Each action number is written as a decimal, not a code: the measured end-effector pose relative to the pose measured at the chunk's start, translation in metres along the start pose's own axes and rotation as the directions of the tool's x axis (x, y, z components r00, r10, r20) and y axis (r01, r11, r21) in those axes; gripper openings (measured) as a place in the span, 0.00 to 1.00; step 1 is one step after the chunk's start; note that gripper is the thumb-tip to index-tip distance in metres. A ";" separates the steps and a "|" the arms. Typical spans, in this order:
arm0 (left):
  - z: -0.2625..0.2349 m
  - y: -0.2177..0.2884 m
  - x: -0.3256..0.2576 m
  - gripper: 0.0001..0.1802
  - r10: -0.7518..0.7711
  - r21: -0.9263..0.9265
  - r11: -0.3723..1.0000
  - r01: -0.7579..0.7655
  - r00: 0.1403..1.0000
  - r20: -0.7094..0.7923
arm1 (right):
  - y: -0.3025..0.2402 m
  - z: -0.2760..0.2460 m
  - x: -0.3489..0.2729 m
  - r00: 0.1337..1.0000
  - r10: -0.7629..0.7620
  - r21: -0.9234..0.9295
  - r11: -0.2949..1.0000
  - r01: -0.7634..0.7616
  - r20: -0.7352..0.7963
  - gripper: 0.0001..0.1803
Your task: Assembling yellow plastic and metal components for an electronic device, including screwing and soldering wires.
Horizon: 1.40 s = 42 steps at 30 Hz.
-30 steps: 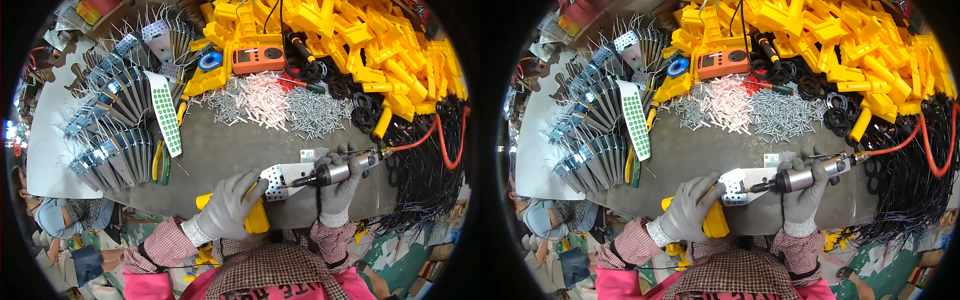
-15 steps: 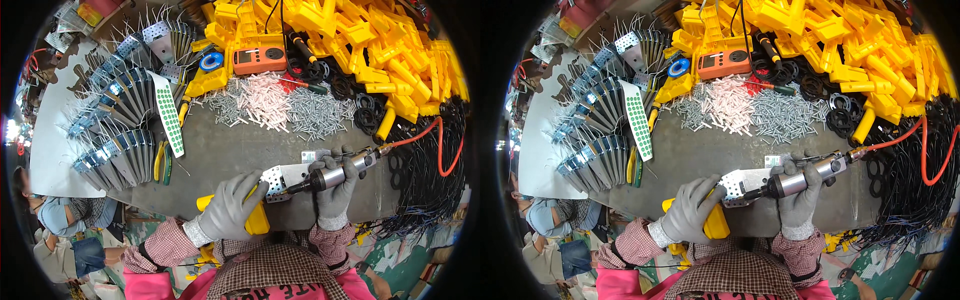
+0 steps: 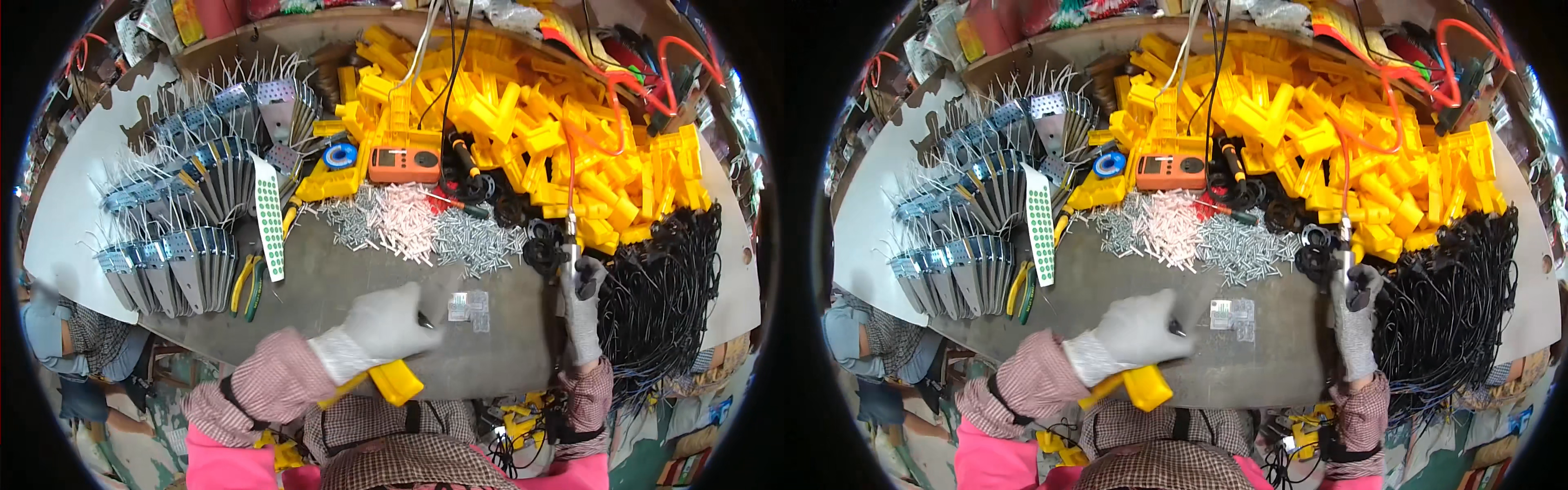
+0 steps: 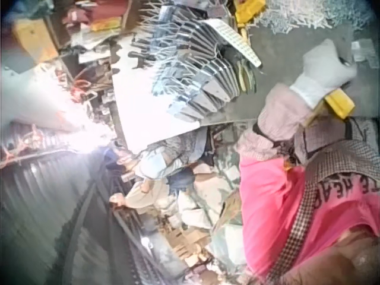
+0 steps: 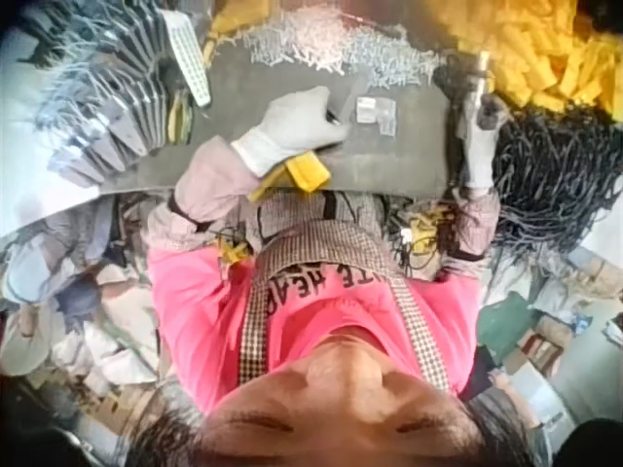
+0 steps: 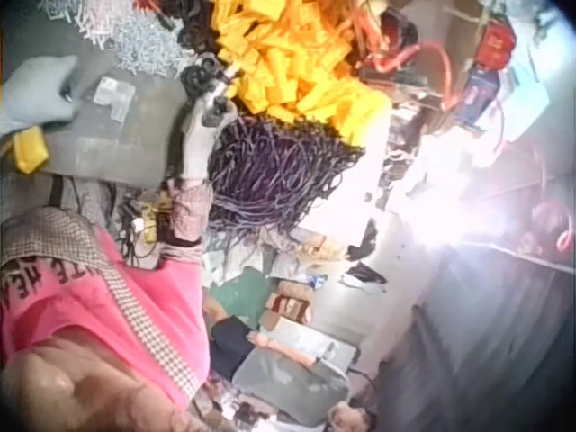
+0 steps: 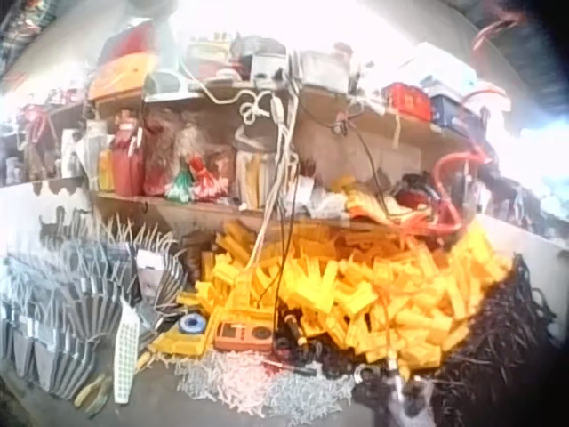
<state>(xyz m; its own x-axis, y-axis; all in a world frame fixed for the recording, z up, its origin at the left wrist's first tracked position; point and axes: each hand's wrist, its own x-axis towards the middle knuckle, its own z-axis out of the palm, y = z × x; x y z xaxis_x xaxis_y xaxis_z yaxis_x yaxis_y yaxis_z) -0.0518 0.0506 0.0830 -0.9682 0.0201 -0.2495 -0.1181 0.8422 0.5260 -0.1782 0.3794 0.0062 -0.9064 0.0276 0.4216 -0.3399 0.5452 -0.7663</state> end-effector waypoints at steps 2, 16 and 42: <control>0.015 -0.048 -0.012 0.26 -0.040 -0.448 0.894 -0.020 0.991 -0.125 | 0.016 -0.031 0.008 0.967 -0.252 -0.548 0.814 0.193 -0.035 0.17; 0.030 -0.050 0.130 0.12 0.228 0.314 0.942 -0.116 0.909 -0.350 | -0.105 0.095 -0.103 0.284 -0.597 0.180 0.598 0.781 0.750 0.31; 0.011 -0.097 0.008 0.05 0.178 -0.192 0.935 -0.299 0.860 -0.478 | -0.033 -0.288 0.168 0.914 -0.319 -0.842 0.537 -0.045 -0.252 0.21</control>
<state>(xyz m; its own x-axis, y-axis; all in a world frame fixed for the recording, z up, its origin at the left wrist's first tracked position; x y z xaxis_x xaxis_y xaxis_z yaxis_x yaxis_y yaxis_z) -0.0460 -0.0247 0.0209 -0.9594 -0.0904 0.2671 0.1372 0.6780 0.7222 -0.2471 0.6072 0.2414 -0.6563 0.0623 0.7519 0.0696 0.9973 -0.0219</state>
